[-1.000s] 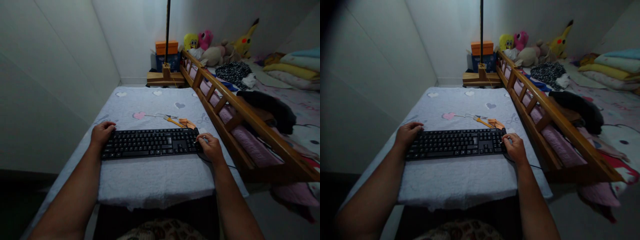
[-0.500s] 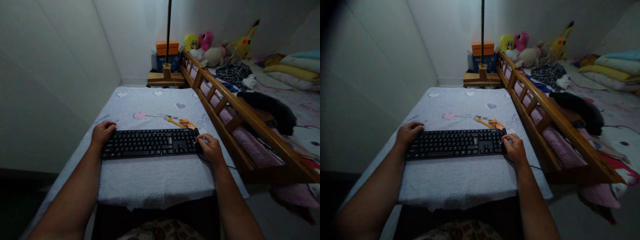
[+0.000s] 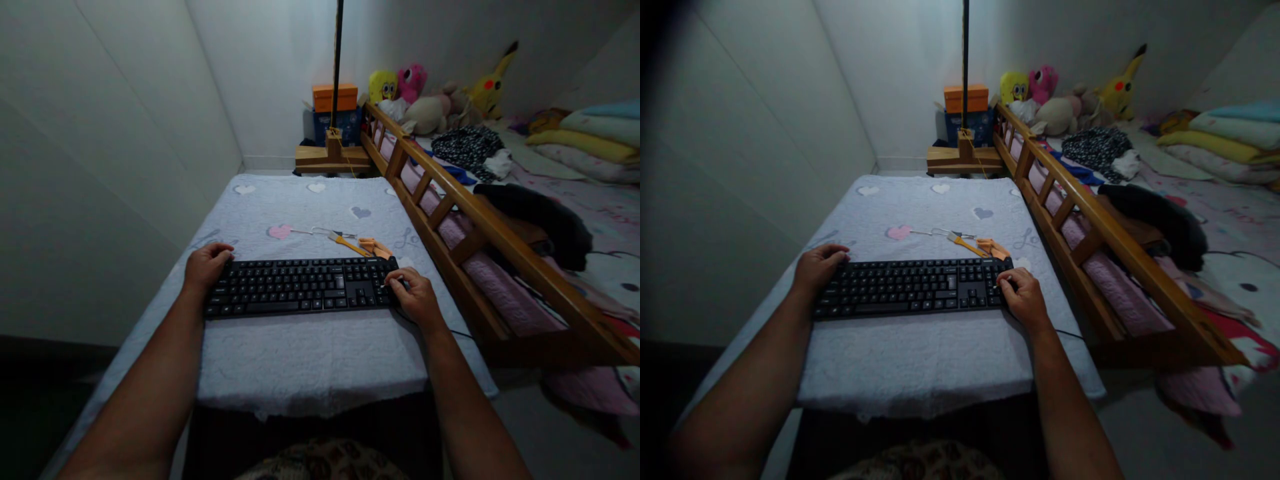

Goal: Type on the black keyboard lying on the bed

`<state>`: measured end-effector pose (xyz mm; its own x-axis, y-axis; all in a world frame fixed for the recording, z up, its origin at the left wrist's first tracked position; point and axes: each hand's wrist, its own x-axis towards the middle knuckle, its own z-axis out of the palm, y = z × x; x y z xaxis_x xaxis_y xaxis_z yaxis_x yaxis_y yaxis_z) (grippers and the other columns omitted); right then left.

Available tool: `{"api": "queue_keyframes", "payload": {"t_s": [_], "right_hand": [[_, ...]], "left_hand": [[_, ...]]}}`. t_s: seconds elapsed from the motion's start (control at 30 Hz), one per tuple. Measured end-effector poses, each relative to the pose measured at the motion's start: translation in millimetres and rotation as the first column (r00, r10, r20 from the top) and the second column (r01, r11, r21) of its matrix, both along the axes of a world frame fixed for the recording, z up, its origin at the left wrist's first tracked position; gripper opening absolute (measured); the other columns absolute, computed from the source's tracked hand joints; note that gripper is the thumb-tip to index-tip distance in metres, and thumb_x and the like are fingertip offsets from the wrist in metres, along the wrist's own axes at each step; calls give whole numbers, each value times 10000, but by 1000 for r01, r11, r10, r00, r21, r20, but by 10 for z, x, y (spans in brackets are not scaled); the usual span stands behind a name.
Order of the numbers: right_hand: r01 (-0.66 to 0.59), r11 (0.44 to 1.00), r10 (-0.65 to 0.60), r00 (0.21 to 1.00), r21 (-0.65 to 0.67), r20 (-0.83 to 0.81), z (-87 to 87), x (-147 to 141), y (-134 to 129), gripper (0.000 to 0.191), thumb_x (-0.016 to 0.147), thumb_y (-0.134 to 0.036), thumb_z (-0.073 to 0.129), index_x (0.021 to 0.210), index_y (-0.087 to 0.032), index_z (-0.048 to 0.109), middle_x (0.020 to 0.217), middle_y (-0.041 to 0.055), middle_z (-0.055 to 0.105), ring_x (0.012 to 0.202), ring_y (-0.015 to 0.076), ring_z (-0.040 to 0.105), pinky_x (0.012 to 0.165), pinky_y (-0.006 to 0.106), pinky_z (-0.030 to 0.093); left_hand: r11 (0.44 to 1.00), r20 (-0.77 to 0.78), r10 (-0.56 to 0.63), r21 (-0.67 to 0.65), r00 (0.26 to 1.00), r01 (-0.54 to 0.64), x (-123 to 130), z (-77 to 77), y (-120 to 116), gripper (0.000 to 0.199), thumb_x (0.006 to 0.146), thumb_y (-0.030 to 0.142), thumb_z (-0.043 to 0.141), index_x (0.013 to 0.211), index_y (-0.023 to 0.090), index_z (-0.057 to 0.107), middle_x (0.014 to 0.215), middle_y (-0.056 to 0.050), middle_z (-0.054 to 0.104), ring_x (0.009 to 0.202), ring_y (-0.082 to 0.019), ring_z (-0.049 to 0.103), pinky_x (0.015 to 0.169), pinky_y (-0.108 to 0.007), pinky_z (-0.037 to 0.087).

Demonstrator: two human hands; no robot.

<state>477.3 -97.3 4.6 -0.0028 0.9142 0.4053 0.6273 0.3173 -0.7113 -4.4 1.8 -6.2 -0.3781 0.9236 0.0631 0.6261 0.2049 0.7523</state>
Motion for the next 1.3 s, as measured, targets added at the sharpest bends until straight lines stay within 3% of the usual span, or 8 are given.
{"api": "queue_keyframes", "payload": {"t_s": [0.9,1.3], "right_hand": [[66,997,-68,997,-40,-48,-20,77,11,170,856,-330,587,784,-249,718,823,40,748,842,243,692,845,373,511],[93,994,-98,993,-62,-72,-7,84,7,179,847,-342,574,769,-245,703,796,27,728,805,232,680,836,363,508]], "left_hand": [[999,12,24,22,1000,-25,35,43,20,247,639,377,617,809,234,724,789,-26,753,831,-269,692,793,-359,536],[1000,41,11,21,999,-12,1,-12,39,270,633,396,622,824,234,723,797,-32,751,808,-264,685,784,-359,536]]}}
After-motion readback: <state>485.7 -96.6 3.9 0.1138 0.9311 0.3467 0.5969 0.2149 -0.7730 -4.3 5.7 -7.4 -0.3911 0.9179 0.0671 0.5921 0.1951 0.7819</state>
